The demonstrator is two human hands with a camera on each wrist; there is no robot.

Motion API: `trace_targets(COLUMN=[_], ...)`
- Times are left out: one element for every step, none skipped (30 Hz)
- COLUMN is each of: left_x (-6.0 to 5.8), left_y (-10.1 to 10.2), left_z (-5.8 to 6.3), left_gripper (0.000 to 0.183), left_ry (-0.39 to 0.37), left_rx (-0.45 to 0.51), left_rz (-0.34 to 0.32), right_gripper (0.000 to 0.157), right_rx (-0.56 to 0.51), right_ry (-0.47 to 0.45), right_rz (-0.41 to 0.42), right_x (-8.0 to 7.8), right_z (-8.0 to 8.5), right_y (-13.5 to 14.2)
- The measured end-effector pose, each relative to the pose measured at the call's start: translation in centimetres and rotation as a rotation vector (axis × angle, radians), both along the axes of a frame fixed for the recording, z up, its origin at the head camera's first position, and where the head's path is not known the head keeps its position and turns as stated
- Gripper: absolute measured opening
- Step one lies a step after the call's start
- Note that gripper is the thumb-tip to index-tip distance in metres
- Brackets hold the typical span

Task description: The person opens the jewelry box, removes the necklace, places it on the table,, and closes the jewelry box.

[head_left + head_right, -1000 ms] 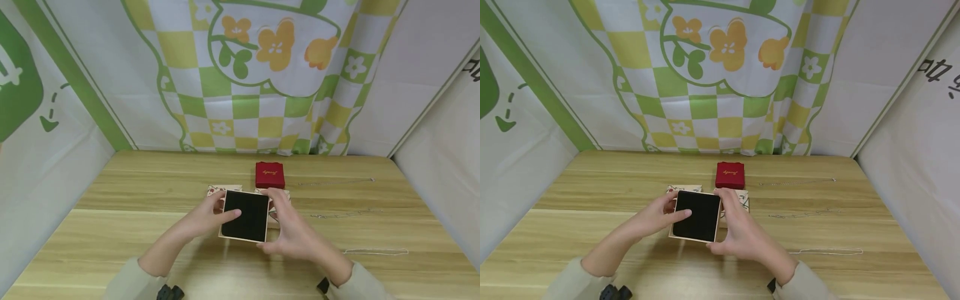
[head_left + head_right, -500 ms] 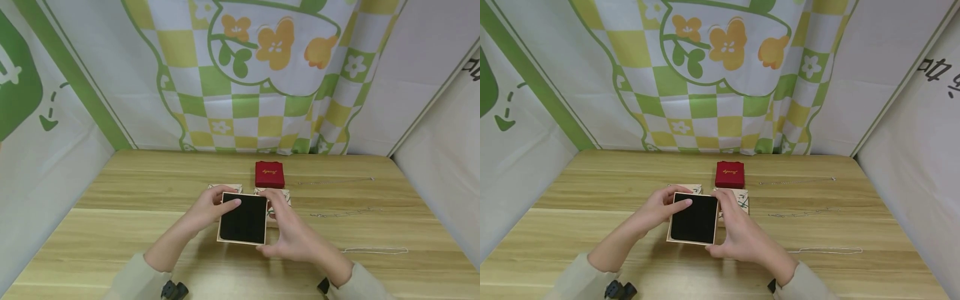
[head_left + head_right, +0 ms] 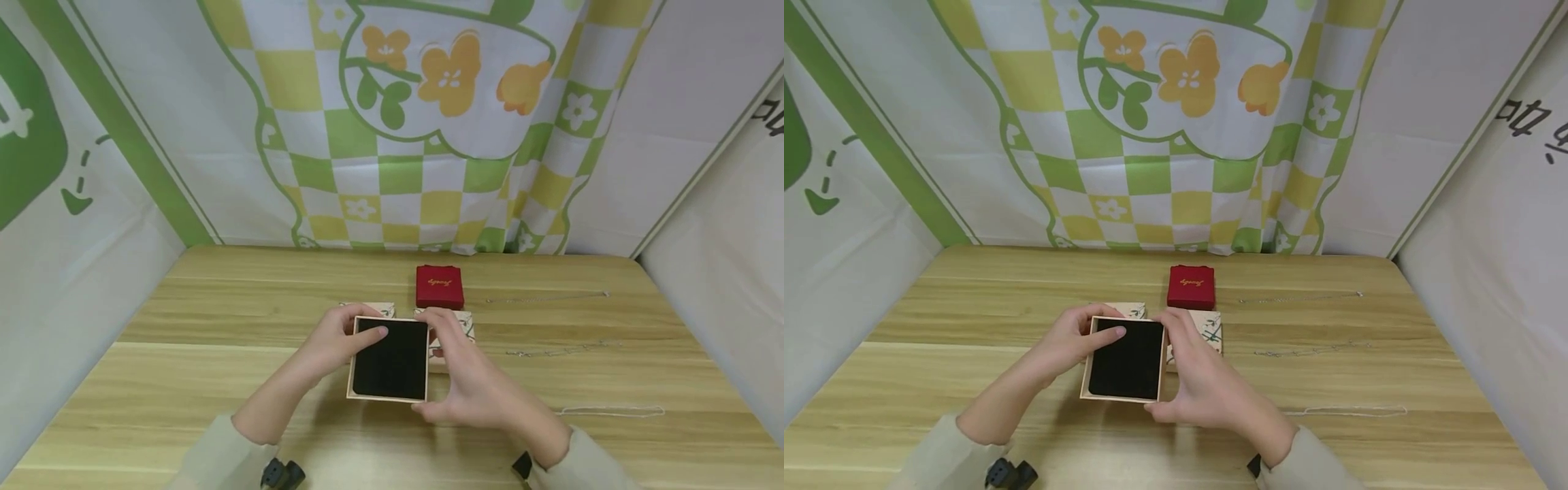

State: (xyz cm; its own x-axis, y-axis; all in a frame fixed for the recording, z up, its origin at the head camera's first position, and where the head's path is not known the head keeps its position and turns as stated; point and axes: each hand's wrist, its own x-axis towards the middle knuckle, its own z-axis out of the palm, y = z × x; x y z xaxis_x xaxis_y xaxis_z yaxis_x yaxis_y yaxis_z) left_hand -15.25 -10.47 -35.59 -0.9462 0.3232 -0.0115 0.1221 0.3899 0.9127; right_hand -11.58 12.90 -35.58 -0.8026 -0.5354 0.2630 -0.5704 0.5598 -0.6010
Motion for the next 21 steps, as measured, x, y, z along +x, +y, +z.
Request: trace_targets(left_x=[0.0,0.1,0.1,0.2,0.2,0.3,0.4,0.5,0.6,0.7,0.7,0.7,0.7,0.7,0.7,0.7,0.7,0.6,0.6,0.6,0.6], left_y=[-0.1,-0.3,-0.5,-0.7,-1.0,-1.3,-1.6,-1.9,-2.2,-2.6,-2.8,-3.1,-3.3,-3.4,-3.6,-3.7,-3.8,-3.9,-3.9,-3.9,-4.0], left_z=[0.0,0.0,0.0,0.0,0.0,0.0,-0.1,-0.1,-0.2,-0.3,-0.3,-0.4,-0.5,-0.6,-0.6,-0.7,-0.7,-0.7,-0.7,-0.7,-0.7], left_gripper=[0.027,0.029,0.031,0.034,0.037,0.041,0.045,0.049,0.054,0.06,0.067,0.073,0.079,0.084,0.089,0.093,0.097,0.099,0.101,0.103,0.105], left_ry=[-0.012,-0.026,-0.046,-0.069,-0.091,-0.112,-0.123,-0.125,-0.126,-0.127,-0.128,-0.136,-0.143,-0.158,-0.175,-0.197,-0.209,-0.216,-0.225,-0.232,-0.233], left_rx=[0.008,0.011,0.018,0.027,0.034,0.046,0.062,0.087,0.112,0.144,0.17,0.197,0.226,0.247,0.252,0.278,0.28,0.291,0.313,0.328,0.344], left_rz=[-0.005,-0.01,-0.016,-0.024,-0.033,-0.049,-0.077,-0.12,-0.164,-0.212,-0.257,-0.302,-0.343,-0.372,-0.385,-0.41,-0.423,-0.439,-0.457,-0.471,-0.486], right_gripper=[0.103,0.102,0.101,0.1,0.1,0.099,0.098,0.098,0.098,0.099,0.099,0.099,0.098,0.098,0.097,0.096,0.095,0.095,0.096,0.096,0.096], right_rx=[-0.001,-0.026,-0.052,-0.079,-0.108,-0.138,-0.166,-0.19,-0.196,-0.202,-0.206,-0.208,-0.208,-0.209,-0.212,-0.214,-0.211,-0.205,-0.195,-0.187,-0.177], right_ry=[-0.006,-0.035,-0.062,-0.089,-0.116,-0.144,-0.176,-0.2,-0.203,-0.221,-0.236,-0.255,-0.273,-0.285,-0.306,-0.332,-0.346,-0.353,-0.349,-0.351,-0.353], right_rz=[-0.003,0.009,0.022,0.035,0.048,0.059,0.069,0.079,0.081,0.081,0.084,0.089,0.096,0.105,0.111,0.115,0.118,0.118,0.117,0.115,0.11], right_x=[-0.1,-0.2,-0.3,-0.5,-0.7,-0.8,-1.0,-1.2,-1.4,-1.6,-1.8,-1.9,-2.1,-2.3,-2.4,-2.4,-2.3,-2.5,-2.6,-2.7,-2.8], right_z=[0.0,-0.1,-0.1,-0.2,-0.2,-0.3,-0.3,-0.3,-0.3,-0.2,-0.1,0.0,0.1,0.2,0.3,0.6,1.0,1.1,1.1,1.2,1.3], right_y=[0.0,0.0,0.0,0.1,0.2,0.3,0.5,0.7,0.9,1.1,1.2,1.3,1.4,1.4,1.3,1.2,1.0,1.0,0.9,0.8,0.7])
